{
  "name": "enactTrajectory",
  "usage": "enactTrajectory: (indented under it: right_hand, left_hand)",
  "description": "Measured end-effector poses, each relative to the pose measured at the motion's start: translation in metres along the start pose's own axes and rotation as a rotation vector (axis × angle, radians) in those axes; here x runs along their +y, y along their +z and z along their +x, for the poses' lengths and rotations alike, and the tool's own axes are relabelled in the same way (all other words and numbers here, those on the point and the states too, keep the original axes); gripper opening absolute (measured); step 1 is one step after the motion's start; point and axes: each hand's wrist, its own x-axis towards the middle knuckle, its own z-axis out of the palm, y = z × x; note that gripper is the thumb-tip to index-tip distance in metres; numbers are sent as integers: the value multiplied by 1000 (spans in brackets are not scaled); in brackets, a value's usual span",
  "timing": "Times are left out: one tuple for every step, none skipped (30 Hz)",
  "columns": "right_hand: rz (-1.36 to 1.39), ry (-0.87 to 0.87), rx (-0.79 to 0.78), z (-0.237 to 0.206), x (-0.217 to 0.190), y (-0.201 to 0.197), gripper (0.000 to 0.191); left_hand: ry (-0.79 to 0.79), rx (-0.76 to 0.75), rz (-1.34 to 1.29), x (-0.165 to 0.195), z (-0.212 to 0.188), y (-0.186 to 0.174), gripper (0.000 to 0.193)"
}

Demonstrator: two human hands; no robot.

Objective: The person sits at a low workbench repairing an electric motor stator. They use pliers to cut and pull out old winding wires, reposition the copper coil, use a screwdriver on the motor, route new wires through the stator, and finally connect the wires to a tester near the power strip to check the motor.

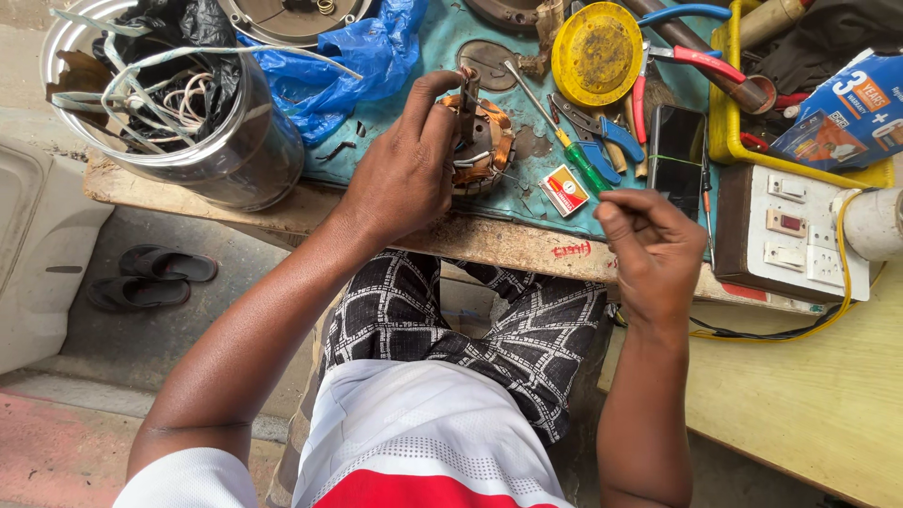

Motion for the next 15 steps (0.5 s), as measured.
enactTrajectory:
  right_hand:
    - [39, 13, 47, -1, 2, -5, 15]
    - [70, -14, 105, -1, 5, -7, 15]
    - [100, -42, 160, -1, 9, -8, 14]
    - [128, -68, 209, 0, 11, -7, 14]
    - [159, -120, 247, 1, 13, -5, 16]
    - [193, -174, 286, 2, 15, 0, 18]
    - [227, -226, 320, 3, 16, 4, 20]
    - [335, -198, 328, 4, 16, 9, 21]
    - [446, -177, 336, 5, 16, 14, 23]
    - [559, -157, 345, 7, 16, 20, 25]
    - [640, -118, 315, 10, 14, 25, 26]
    - [715, -72, 286, 12, 13, 29, 27]
    - [792, -31, 258, 15, 11, 32, 29]
    - [747, -60, 219, 18, 9, 35, 30]
    - [702, -87, 182, 20, 8, 38, 30]
  left_hand:
    - [-10, 18, -14, 1, -1, 1, 24]
    - [-19, 32, -29, 1, -2, 1, 22]
    - [-30, 37, -36, 2, -2, 1, 20]
    - [-46, 44, -44, 3, -4, 2, 17]
    - [-59, 52, -50, 4, -5, 3, 14]
    - [-58, 56, -46, 4, -5, 4, 15]
    - [-61, 61, -42, 5, -5, 4, 15]
    - [-68, 66, -37, 6, -7, 4, 15]
    - [-48, 80, -24, 6, -7, 4, 17]
    - [-24, 92, -9, 6, -8, 4, 20]
    - [-7, 100, 3, 7, -9, 3, 22]
    - [-11, 94, 1, 8, -10, 3, 21]
    - [-12, 90, 2, 9, -12, 3, 20]
    - [-7, 92, 7, 9, -11, 2, 19]
    - [-11, 105, -11, 9, -11, 2, 21]
